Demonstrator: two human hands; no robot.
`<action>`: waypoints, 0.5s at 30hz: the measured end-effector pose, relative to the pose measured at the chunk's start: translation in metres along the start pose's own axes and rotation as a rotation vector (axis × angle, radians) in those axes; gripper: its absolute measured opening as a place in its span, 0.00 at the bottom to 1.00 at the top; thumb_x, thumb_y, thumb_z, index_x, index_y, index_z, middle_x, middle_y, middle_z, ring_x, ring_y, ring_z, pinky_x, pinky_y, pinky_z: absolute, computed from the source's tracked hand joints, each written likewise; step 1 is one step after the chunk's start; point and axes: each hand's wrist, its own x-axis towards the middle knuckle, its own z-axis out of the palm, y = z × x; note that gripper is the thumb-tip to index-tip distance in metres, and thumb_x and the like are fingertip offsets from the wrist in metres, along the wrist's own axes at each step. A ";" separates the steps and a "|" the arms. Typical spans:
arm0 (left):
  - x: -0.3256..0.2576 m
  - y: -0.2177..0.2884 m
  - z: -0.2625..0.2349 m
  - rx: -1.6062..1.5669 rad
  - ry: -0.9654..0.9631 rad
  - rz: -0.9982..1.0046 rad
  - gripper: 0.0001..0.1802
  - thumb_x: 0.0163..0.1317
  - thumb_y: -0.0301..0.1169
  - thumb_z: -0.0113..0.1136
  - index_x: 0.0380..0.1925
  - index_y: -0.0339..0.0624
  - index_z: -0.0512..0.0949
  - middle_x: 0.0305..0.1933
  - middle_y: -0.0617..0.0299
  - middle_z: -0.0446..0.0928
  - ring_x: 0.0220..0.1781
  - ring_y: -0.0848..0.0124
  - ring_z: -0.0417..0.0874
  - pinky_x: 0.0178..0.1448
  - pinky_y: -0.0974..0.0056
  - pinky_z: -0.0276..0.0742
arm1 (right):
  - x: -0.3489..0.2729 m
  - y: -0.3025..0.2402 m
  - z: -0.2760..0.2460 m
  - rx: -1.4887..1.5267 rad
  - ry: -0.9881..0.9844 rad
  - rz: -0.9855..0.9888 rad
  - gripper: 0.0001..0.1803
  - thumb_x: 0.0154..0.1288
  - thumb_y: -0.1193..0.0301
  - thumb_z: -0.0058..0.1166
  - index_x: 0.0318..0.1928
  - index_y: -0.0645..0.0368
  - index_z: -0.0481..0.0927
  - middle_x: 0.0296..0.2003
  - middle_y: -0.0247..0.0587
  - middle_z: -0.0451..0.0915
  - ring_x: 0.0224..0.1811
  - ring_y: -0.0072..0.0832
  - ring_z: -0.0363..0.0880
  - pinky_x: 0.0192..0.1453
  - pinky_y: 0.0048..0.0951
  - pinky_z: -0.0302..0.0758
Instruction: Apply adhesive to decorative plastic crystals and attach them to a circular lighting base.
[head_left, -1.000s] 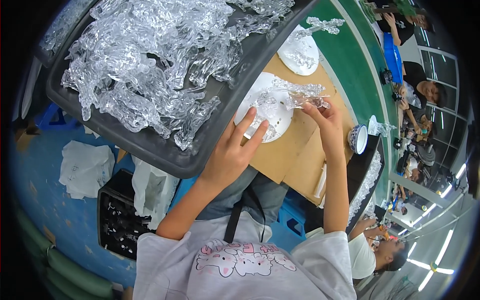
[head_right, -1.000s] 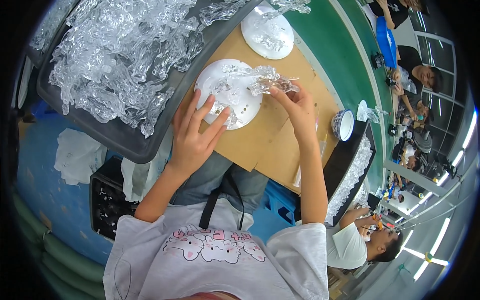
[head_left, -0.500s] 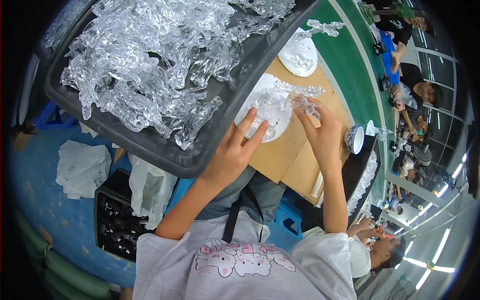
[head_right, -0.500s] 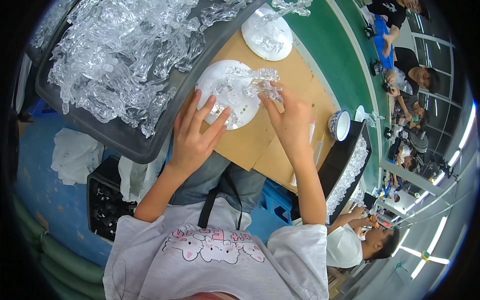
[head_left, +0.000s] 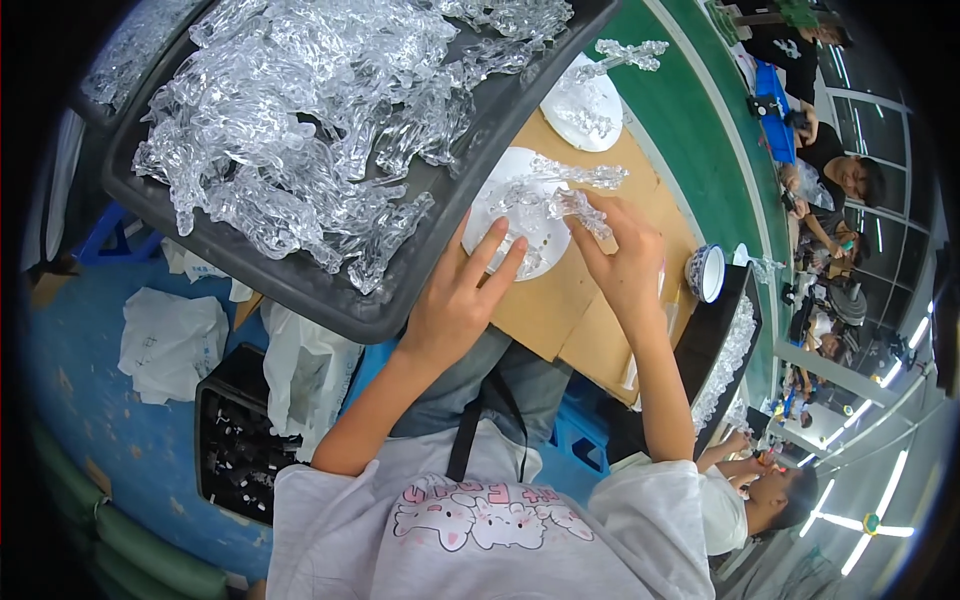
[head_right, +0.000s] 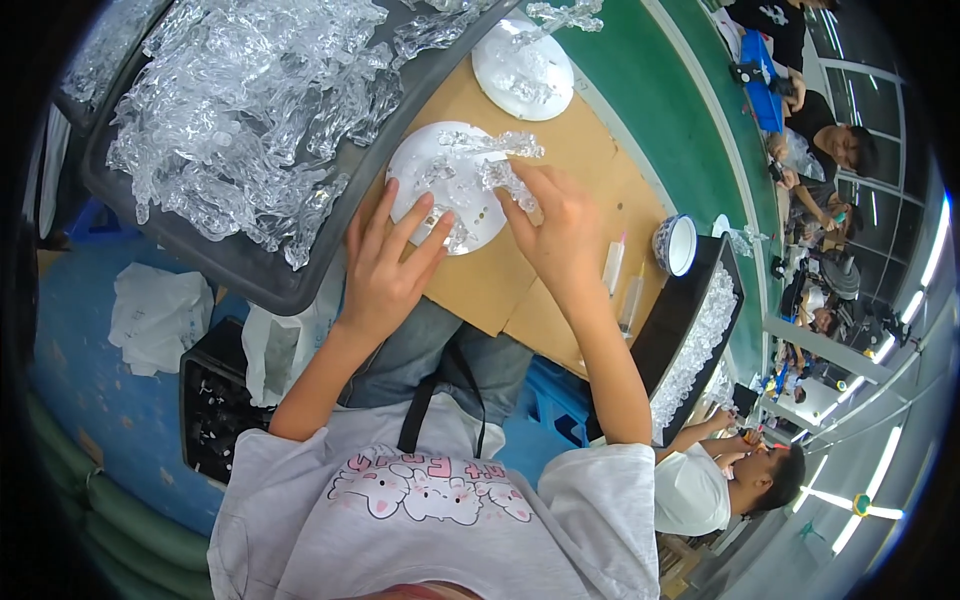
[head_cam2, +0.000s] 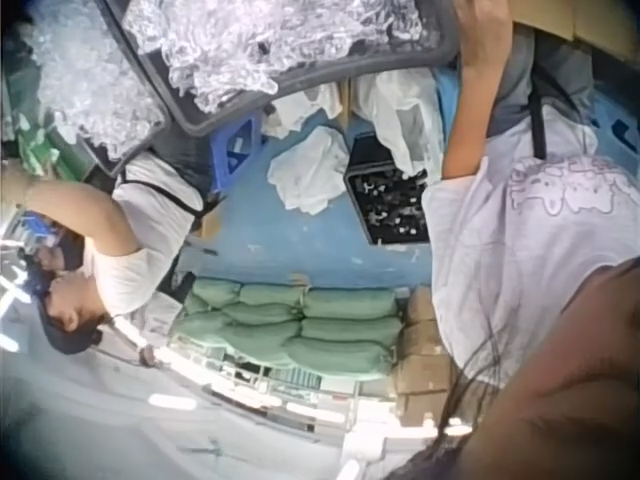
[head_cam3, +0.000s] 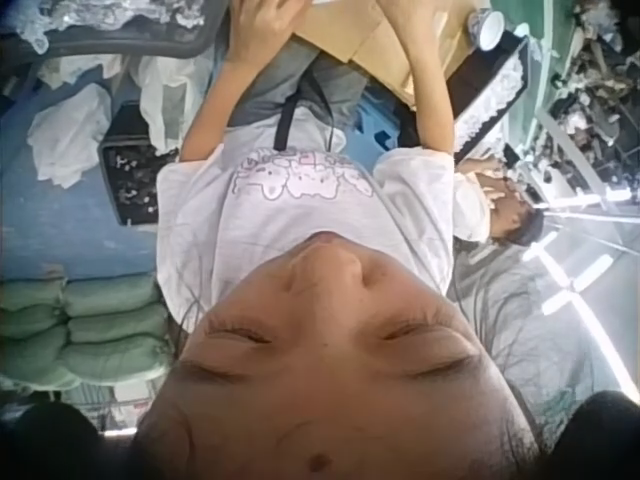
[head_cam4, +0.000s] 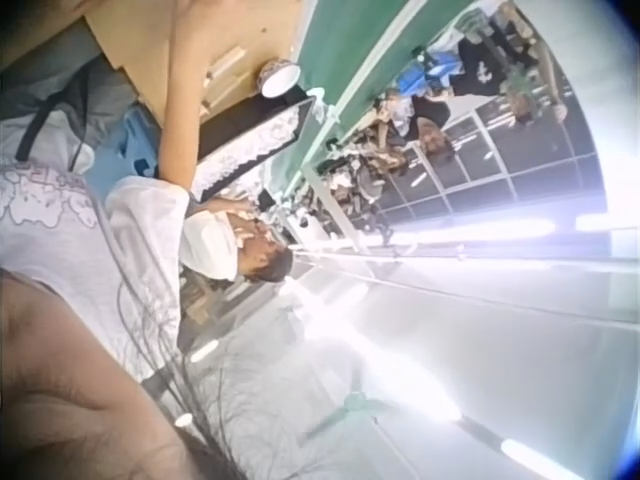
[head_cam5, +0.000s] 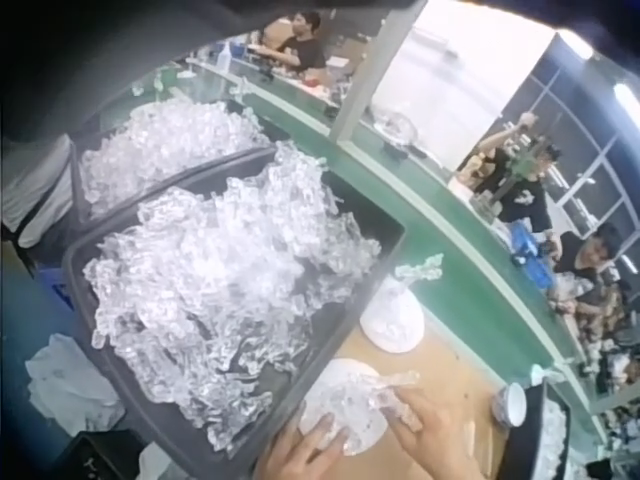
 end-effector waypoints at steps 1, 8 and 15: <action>0.000 0.000 0.001 -0.002 -0.001 -0.002 0.22 0.48 0.29 0.64 0.47 0.51 0.78 0.59 0.62 0.68 0.65 0.51 0.62 0.59 0.46 0.60 | 0.001 0.002 0.001 0.037 -0.006 -0.003 0.14 0.50 0.74 0.62 0.39 0.63 0.79 0.34 0.44 0.80 0.33 0.37 0.79 0.38 0.29 0.74; -0.002 -0.001 -0.001 0.013 -0.018 -0.012 0.21 0.49 0.30 0.64 0.47 0.50 0.78 0.59 0.61 0.68 0.65 0.51 0.62 0.59 0.49 0.60 | 0.005 0.000 0.010 0.136 -0.109 0.040 0.14 0.52 0.75 0.61 0.41 0.62 0.78 0.34 0.41 0.80 0.35 0.30 0.79 0.42 0.25 0.73; -0.001 -0.002 0.002 -0.050 0.017 -0.012 0.21 0.46 0.29 0.65 0.45 0.49 0.79 0.58 0.61 0.68 0.64 0.50 0.63 0.58 0.52 0.67 | -0.007 0.029 0.013 0.796 -0.081 0.586 0.13 0.58 0.70 0.57 0.41 0.67 0.78 0.37 0.41 0.81 0.38 0.22 0.78 0.46 0.23 0.71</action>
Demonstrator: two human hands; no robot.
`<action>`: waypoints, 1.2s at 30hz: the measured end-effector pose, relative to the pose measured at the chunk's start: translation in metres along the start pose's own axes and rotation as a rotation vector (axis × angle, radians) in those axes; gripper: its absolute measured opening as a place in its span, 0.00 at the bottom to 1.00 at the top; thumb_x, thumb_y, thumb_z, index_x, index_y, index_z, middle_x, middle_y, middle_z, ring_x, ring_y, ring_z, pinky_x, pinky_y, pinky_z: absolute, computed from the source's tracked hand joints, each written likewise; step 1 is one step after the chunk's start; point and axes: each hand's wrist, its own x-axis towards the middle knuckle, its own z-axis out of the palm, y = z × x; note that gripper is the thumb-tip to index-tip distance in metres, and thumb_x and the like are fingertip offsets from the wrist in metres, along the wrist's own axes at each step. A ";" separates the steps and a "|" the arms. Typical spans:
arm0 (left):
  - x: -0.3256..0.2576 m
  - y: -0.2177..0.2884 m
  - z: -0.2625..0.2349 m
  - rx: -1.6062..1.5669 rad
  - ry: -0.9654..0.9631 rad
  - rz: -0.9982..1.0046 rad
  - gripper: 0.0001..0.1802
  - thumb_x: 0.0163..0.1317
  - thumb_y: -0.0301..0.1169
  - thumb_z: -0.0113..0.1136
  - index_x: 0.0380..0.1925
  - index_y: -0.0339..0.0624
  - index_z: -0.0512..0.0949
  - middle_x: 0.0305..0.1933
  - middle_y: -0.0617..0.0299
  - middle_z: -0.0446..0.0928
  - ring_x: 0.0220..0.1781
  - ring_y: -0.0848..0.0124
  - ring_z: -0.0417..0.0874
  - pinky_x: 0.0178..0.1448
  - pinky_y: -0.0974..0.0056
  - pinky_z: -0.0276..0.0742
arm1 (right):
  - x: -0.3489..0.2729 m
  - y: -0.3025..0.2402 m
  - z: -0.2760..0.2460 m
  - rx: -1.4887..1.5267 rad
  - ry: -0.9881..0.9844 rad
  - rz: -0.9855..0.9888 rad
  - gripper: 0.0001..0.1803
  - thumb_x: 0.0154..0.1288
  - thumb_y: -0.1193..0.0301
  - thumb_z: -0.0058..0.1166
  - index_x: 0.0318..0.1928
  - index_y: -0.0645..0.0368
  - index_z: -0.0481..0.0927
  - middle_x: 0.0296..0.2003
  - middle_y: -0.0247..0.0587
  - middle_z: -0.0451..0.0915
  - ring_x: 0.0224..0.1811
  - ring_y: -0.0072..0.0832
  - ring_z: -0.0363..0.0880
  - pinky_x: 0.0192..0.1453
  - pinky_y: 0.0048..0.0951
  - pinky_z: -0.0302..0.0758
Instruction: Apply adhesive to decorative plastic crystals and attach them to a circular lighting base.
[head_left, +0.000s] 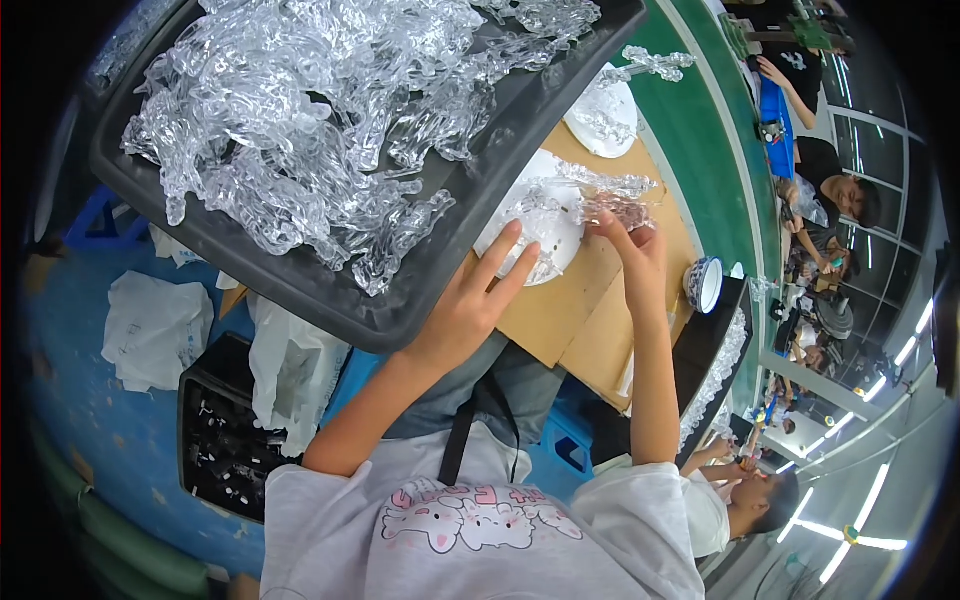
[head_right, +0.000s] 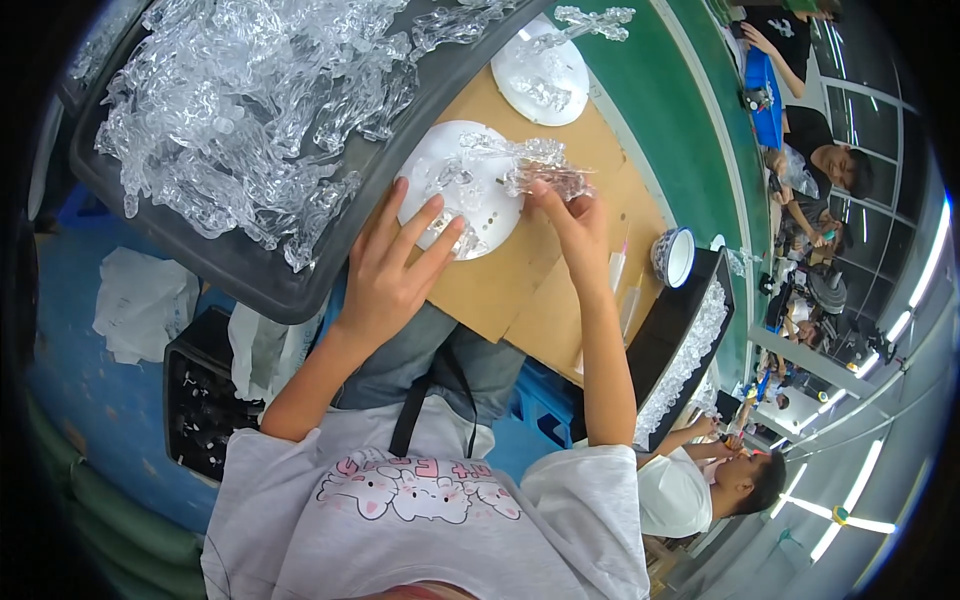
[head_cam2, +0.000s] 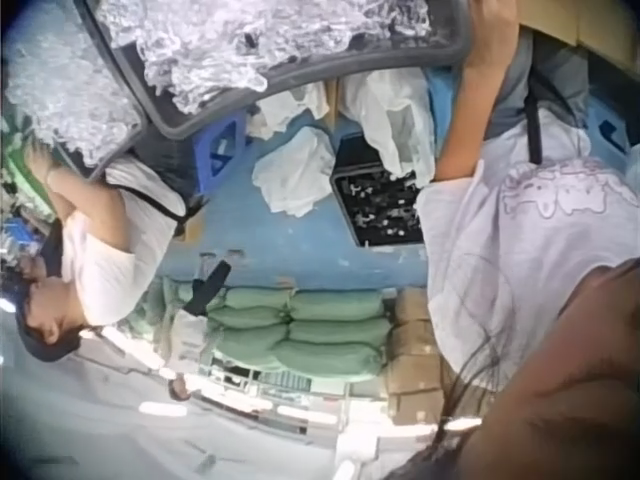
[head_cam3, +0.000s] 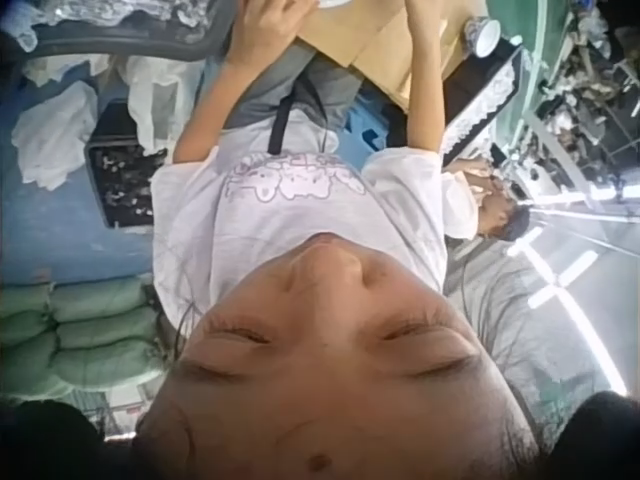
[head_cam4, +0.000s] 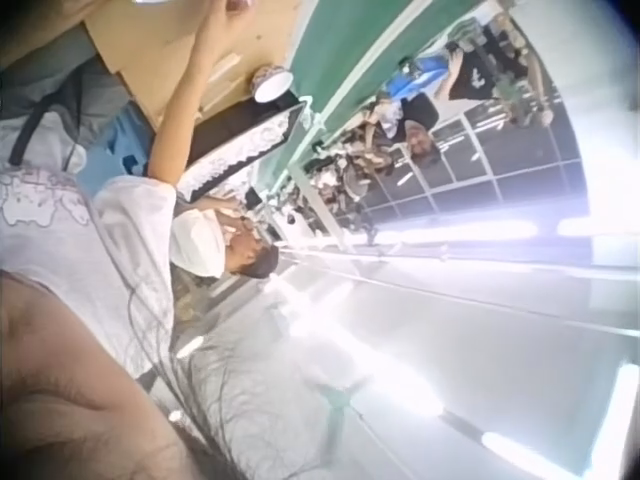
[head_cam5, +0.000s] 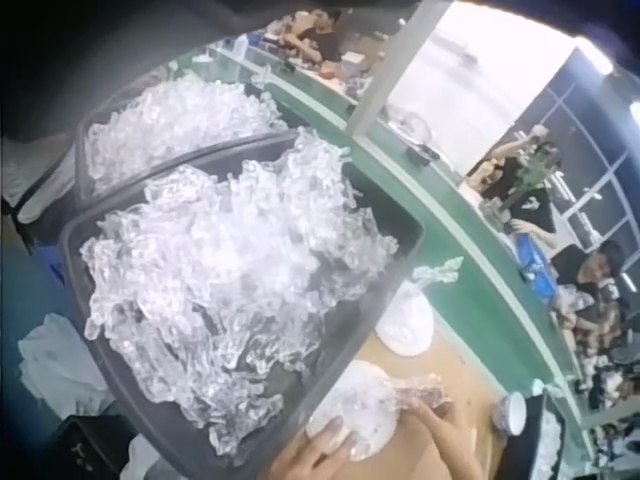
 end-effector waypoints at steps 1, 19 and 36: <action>0.000 -0.001 0.000 -0.003 0.005 0.006 0.22 0.46 0.28 0.65 0.45 0.48 0.79 0.58 0.61 0.68 0.64 0.50 0.63 0.57 0.53 0.68 | 0.002 -0.001 -0.001 0.015 -0.015 0.043 0.14 0.59 0.69 0.57 0.40 0.68 0.78 0.36 0.41 0.81 0.38 0.23 0.78 0.48 0.22 0.70; 0.000 -0.004 0.003 -0.033 -0.005 0.006 0.20 0.45 0.26 0.65 0.43 0.49 0.80 0.57 0.63 0.68 0.62 0.50 0.65 0.56 0.53 0.73 | 0.000 -0.021 0.006 -0.395 -0.093 -0.225 0.12 0.58 0.79 0.56 0.43 0.69 0.77 0.38 0.40 0.81 0.43 0.22 0.77 0.48 0.22 0.71; 0.002 0.001 -0.010 0.086 -0.028 0.016 0.22 0.50 0.28 0.60 0.48 0.51 0.77 0.60 0.63 0.67 0.61 0.52 0.66 0.57 0.55 0.67 | 0.002 -0.012 0.008 -0.680 -0.102 -0.467 0.13 0.54 0.77 0.59 0.43 0.60 0.79 0.38 0.41 0.82 0.39 0.34 0.81 0.43 0.26 0.74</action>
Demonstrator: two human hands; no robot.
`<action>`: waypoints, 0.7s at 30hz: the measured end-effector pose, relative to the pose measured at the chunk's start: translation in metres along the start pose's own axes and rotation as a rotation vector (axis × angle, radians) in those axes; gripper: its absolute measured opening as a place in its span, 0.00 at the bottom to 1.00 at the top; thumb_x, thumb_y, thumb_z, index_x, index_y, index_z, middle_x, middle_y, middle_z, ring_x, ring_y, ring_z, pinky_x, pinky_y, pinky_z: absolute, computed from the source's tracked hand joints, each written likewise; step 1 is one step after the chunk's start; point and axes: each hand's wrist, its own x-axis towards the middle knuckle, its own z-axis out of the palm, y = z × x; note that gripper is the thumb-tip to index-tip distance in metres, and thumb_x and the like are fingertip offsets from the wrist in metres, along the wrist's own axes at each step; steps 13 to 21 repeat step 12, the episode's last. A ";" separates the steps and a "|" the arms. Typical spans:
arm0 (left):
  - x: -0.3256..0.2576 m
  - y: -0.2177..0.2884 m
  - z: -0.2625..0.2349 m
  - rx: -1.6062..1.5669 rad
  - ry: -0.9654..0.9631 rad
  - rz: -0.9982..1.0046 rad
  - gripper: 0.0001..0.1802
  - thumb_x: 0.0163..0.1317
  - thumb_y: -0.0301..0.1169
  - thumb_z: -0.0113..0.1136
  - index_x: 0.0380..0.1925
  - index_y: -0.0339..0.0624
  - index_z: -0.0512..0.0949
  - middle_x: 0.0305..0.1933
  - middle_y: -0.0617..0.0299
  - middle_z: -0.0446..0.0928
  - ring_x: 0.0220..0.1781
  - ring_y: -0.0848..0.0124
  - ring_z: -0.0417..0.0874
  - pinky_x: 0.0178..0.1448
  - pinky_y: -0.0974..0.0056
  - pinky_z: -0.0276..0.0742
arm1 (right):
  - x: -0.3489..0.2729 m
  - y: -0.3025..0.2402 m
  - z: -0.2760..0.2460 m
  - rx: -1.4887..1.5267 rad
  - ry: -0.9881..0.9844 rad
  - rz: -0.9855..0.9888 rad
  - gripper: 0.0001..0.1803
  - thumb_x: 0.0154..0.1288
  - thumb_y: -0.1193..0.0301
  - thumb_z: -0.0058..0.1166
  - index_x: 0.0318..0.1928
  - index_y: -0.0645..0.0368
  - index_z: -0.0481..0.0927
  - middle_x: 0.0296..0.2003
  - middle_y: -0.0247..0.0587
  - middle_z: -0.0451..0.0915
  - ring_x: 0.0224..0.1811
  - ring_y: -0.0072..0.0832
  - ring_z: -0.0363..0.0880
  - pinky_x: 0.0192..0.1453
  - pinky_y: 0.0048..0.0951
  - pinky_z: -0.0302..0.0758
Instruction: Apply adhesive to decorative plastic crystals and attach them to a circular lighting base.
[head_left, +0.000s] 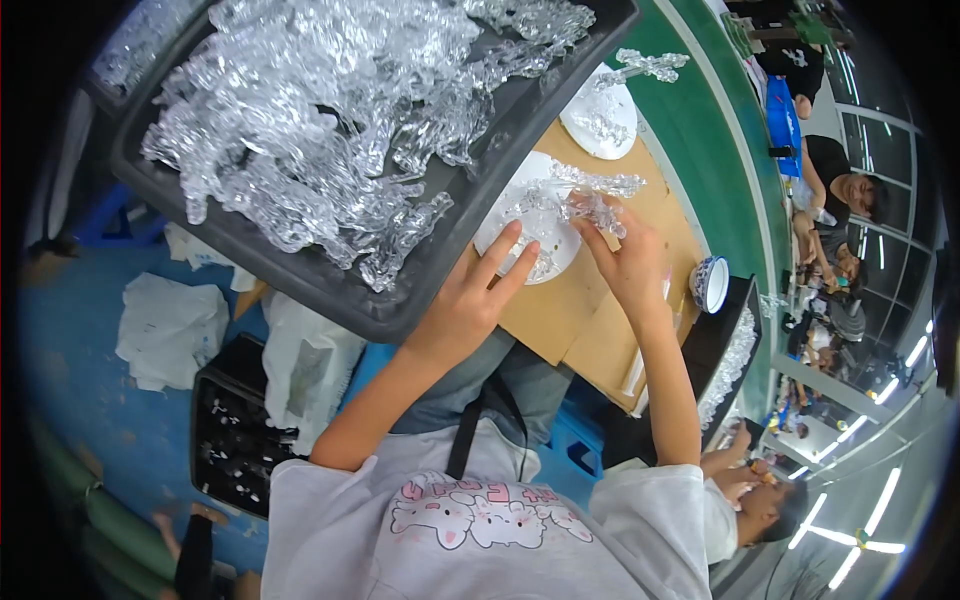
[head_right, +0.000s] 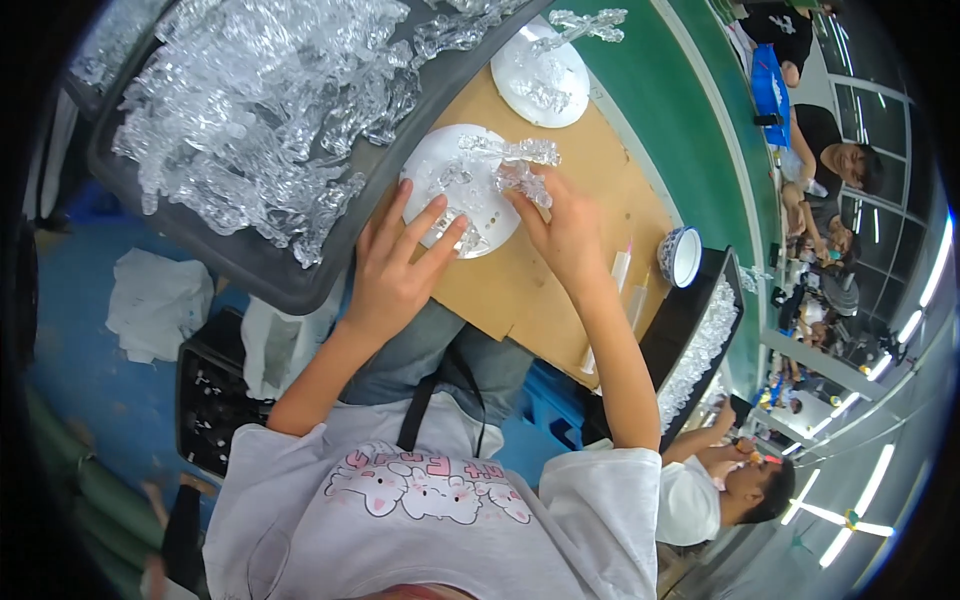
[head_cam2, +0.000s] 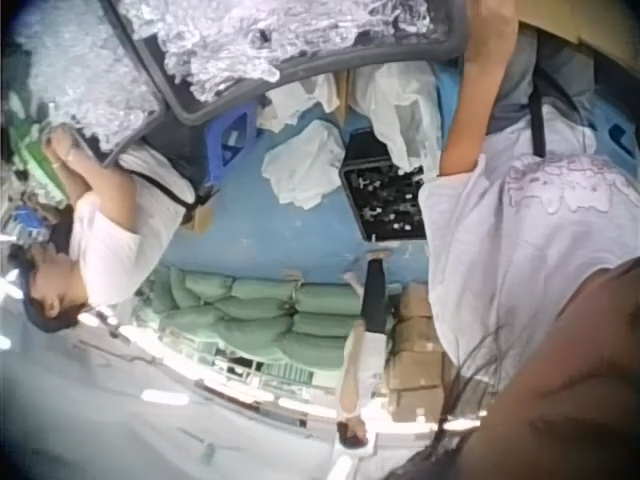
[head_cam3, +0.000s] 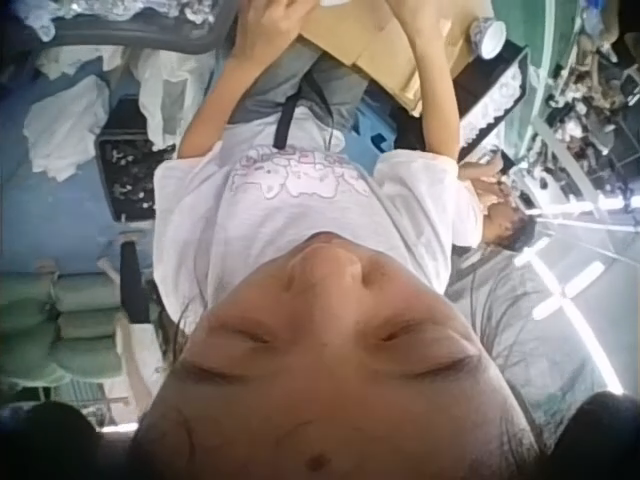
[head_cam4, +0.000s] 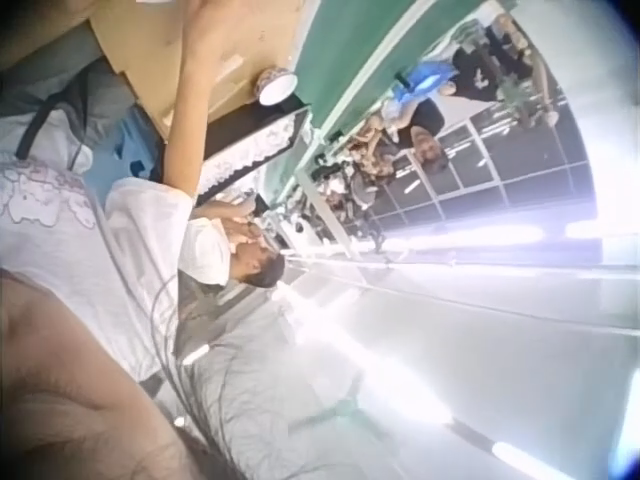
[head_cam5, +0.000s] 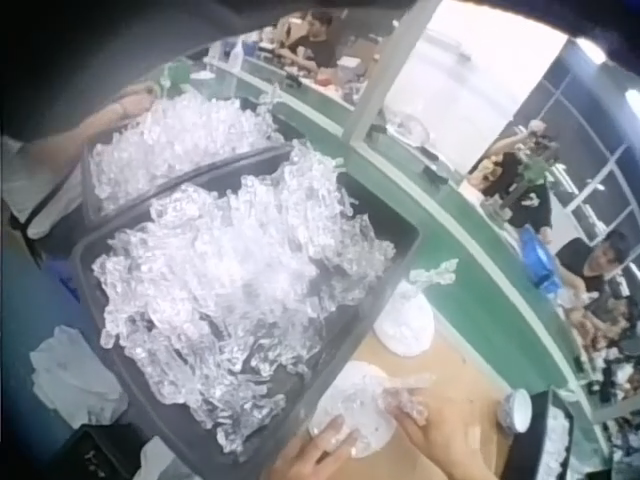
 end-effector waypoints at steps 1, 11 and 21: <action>0.004 0.002 0.000 -0.009 0.000 0.022 0.22 0.50 0.26 0.57 0.49 0.51 0.76 0.61 0.62 0.65 0.57 0.52 0.70 0.56 0.57 0.71 | -0.002 0.003 -0.001 0.018 0.027 -0.001 0.14 0.54 0.77 0.59 0.43 0.60 0.79 0.38 0.42 0.82 0.39 0.35 0.81 0.44 0.26 0.74; -0.006 -0.003 0.008 0.045 -0.013 -0.013 0.21 0.53 0.34 0.63 0.50 0.52 0.77 0.58 0.61 0.70 0.64 0.55 0.64 0.65 0.46 0.53 | -0.190 0.061 -0.157 -0.225 0.831 0.517 0.09 0.61 0.76 0.51 0.43 0.59 0.79 0.35 0.37 0.81 0.35 0.23 0.79 0.39 0.21 0.72; 0.003 0.008 0.016 0.014 -0.017 0.039 0.21 0.53 0.34 0.63 0.50 0.52 0.77 0.58 0.61 0.70 0.64 0.55 0.64 0.65 0.46 0.53 | -0.227 0.090 -0.166 -0.282 0.770 0.649 0.09 0.61 0.74 0.52 0.43 0.58 0.79 0.36 0.38 0.82 0.35 0.26 0.79 0.39 0.24 0.73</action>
